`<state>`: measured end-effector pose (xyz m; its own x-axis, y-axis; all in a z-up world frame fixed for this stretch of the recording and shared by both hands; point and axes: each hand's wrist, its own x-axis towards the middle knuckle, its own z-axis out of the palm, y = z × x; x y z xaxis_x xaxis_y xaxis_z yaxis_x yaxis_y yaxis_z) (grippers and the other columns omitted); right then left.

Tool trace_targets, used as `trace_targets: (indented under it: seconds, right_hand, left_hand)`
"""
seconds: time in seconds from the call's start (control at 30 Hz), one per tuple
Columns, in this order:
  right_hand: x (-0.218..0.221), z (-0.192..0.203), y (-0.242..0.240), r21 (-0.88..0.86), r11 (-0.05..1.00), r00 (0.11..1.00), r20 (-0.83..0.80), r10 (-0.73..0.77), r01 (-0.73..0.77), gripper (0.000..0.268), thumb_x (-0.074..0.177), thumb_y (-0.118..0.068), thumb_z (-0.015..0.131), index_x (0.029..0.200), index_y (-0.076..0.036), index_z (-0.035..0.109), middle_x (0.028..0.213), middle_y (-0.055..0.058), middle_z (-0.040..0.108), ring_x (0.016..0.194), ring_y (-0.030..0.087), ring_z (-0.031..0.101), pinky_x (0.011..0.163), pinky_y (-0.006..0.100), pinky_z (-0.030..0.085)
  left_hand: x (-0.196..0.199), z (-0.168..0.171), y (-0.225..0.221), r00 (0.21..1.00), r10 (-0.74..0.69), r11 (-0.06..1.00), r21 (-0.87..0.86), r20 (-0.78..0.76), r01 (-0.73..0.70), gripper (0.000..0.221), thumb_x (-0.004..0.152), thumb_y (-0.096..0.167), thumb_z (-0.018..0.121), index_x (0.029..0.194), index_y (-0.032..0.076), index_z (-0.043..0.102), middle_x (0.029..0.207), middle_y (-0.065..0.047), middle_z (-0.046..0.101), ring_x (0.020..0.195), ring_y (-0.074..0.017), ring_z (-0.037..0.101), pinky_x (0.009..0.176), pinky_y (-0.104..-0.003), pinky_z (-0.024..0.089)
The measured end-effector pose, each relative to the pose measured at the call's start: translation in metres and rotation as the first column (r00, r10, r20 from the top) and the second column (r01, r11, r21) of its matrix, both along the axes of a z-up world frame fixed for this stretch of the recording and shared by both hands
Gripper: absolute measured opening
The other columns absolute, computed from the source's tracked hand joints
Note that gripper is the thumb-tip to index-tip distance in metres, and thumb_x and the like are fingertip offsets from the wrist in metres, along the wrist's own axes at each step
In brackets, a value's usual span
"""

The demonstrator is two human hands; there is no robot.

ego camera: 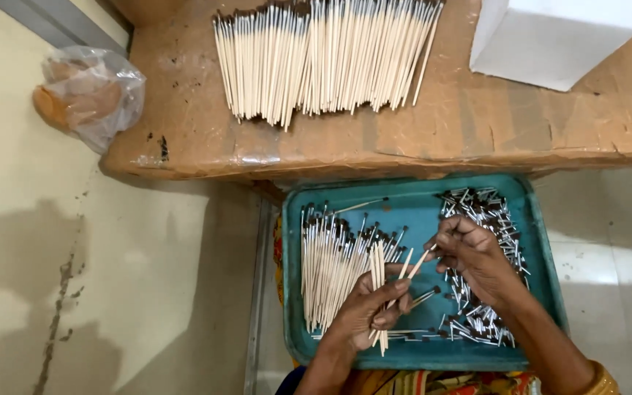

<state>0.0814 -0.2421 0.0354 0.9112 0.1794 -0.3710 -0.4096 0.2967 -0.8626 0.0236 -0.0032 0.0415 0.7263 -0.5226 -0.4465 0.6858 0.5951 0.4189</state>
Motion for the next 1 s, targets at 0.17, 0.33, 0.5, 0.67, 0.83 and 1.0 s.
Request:
trace_targets:
  seconds: [0.17,0.33,0.5,0.67,0.83,1.0]
  right_hand:
    - [-0.005,0.017,-0.001,0.061,0.998,0.998,-0.051,-0.020,0.023,0.010,0.095,-0.017,0.065,0.097,-0.008,0.060,0.088,0.012,0.075,0.084,0.020,0.073,0.060,0.031,0.054]
    - [-0.011,0.001,-0.005,-0.027,0.997,0.994,0.085,0.068,-0.066,0.011,0.095,-0.014,0.069,0.091,-0.006,0.062,0.085,0.012,0.074,0.080,0.019,0.073,0.067,0.032,0.059]
    - [-0.020,-0.020,0.001,-0.084,0.996,0.997,-0.065,0.030,-0.036,0.011,0.095,-0.013,0.070,0.092,-0.004,0.064,0.082,0.011,0.073,0.070,0.018,0.069,0.064,0.033,0.056]
    - [0.012,0.018,-0.003,-0.813,0.563,0.853,0.184,0.488,-0.147,0.013,0.094,-0.015,0.061,0.101,-0.007,0.069,0.085,0.010,0.077,0.077,0.020,0.074,0.068,0.037,0.057]
    - [0.063,-0.040,-0.032,-0.886,0.087,0.561,0.362,0.745,0.455,0.027,0.073,-0.001,0.061,0.098,-0.003,0.069,0.091,0.019,0.071,0.083,0.036,0.067,0.063,0.047,0.055]
    - [0.083,-0.041,-0.016,-0.898,-0.234,0.578,0.026,0.816,0.372,0.015,0.074,-0.005,0.065,0.088,-0.004,0.067,0.091,0.018,0.068,0.087,0.033,0.067,0.067,0.043,0.057]
  left_hand:
    - [0.000,0.016,-0.003,0.998,-0.056,0.993,-0.100,0.020,0.058,0.016,0.101,0.010,0.068,0.114,0.003,0.062,0.074,-0.010,0.066,0.041,-0.0029,0.038,0.035,-0.018,0.024]
    - [-0.004,0.004,-0.005,0.997,-0.046,0.997,-0.063,0.068,0.050,0.011,0.103,0.008,0.067,0.112,0.002,0.063,0.071,-0.006,0.061,0.042,-0.0013,0.038,0.036,-0.018,0.024]
    - [-0.009,0.013,-0.007,0.895,-0.195,0.835,0.546,0.401,-0.063,0.011,0.106,0.010,0.064,0.112,0.000,0.065,0.069,-0.010,0.063,0.050,-0.0061,0.049,0.044,-0.025,0.037]
    - [-0.023,-0.033,0.021,0.423,-0.522,0.366,0.642,0.741,-0.674,0.016,0.114,0.008,0.052,0.115,0.010,0.068,0.091,-0.008,0.073,0.083,-0.0088,0.066,0.070,-0.028,0.054]
    - [-0.033,-0.034,0.038,0.971,-0.095,0.832,0.553,0.217,-0.042,0.024,0.105,0.022,0.053,0.118,0.005,0.062,0.077,-0.007,0.069,0.058,-0.0111,0.061,0.052,-0.029,0.051]
    - [-0.034,-0.041,0.035,0.976,-0.107,0.826,0.563,0.189,-0.019,0.026,0.106,0.024,0.059,0.116,0.001,0.066,0.074,-0.004,0.063,0.056,-0.0118,0.059,0.051,-0.029,0.049]
